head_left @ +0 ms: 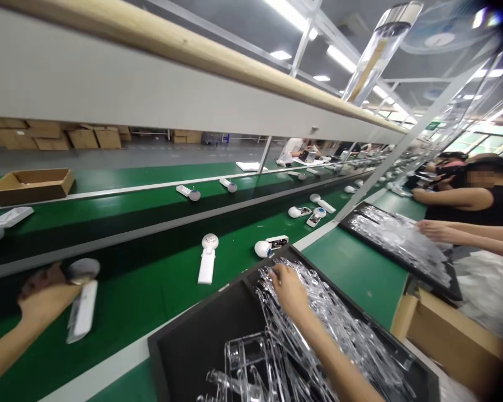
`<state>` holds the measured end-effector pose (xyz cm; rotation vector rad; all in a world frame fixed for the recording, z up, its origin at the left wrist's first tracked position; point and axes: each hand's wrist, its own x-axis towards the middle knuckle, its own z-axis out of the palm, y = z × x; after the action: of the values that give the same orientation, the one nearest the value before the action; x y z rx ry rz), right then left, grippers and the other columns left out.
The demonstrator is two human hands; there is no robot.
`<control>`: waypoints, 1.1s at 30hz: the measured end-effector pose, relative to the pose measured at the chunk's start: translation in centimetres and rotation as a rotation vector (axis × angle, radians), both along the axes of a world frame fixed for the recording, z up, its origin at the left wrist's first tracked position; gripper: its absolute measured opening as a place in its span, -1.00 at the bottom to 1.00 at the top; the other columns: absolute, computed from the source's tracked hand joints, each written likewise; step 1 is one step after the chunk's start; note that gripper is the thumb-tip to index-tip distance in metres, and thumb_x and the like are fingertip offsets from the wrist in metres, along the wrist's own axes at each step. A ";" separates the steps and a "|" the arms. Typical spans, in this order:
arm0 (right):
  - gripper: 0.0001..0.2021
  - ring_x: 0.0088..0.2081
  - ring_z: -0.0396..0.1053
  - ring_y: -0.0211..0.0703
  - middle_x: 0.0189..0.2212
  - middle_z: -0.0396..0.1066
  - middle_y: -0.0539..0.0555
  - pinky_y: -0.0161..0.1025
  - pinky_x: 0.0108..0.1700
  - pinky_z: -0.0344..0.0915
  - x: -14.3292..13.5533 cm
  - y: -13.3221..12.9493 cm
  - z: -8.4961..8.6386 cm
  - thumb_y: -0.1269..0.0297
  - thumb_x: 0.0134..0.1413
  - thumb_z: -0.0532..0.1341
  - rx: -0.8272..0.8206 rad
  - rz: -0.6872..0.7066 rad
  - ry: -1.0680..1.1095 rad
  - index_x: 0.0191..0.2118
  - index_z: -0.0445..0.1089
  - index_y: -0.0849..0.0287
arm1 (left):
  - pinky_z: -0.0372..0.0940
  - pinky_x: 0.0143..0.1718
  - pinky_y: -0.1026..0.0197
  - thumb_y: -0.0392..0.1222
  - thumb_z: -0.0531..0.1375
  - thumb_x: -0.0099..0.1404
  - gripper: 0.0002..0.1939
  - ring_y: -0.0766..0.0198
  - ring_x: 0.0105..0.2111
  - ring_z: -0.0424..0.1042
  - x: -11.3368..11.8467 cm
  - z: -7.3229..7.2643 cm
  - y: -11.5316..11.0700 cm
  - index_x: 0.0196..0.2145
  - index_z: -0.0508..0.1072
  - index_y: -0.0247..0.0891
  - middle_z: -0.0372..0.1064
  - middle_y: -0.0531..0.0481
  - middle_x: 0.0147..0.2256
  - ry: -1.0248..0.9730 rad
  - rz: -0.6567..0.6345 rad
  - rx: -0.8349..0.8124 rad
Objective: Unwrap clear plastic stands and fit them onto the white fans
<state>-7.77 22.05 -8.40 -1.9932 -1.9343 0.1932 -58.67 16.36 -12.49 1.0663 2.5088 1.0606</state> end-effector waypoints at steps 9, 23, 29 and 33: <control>-0.58 0.07 0.22 0.02 0.14 0.16 0.14 0.09 0.04 0.22 1.1 13.1 -2.1 0.31 0.15 0.19 -0.273 0.018 -0.261 0.13 0.19 0.13 | 0.27 -0.26 0.11 0.30 0.08 0.07 -0.12 -0.09 -0.16 0.44 19.1 0.3 11.5 0.20 0.08 -0.32 0.41 -0.28 -0.15 -0.050 -0.520 -0.260; -0.55 -0.11 0.36 -0.04 -0.03 0.29 0.17 -0.07 -0.11 0.24 -5.8 12.4 -1.0 0.16 0.18 0.08 -0.296 0.029 -0.239 0.17 0.08 0.10 | 0.31 -0.39 0.27 -0.07 0.27 0.06 -0.36 0.22 -0.35 0.44 17.0 1.8 9.6 0.08 0.17 -0.15 0.38 -0.05 -0.20 -0.531 -0.496 0.100; -0.55 -0.17 0.41 0.03 -0.12 0.34 0.17 -0.14 -0.19 0.20 -14.5 6.8 1.0 0.11 0.04 0.13 -0.215 0.286 -0.145 0.09 0.19 -0.06 | 0.39 -0.46 0.23 -0.13 0.38 -0.05 -0.49 0.21 -0.50 0.44 11.3 5.2 -1.9 -0.13 0.42 -0.35 0.46 -0.08 -0.46 -1.188 -0.232 0.139; -0.52 -0.18 0.42 0.09 -0.15 0.38 0.23 -0.06 -0.12 0.19 -20.9 0.6 -1.3 0.13 -0.09 0.27 -0.194 0.368 -0.106 0.02 0.30 0.04 | 0.43 -0.26 -0.15 -0.11 0.38 -0.09 -0.23 -0.12 -0.30 0.51 11.3 1.7 -10.5 0.09 0.27 -0.25 0.54 -0.13 -0.32 -1.394 0.115 0.183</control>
<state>-28.65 22.67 -9.68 -1.7702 -2.4235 0.3878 -47.37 5.90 -10.75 0.0214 1.3302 1.3662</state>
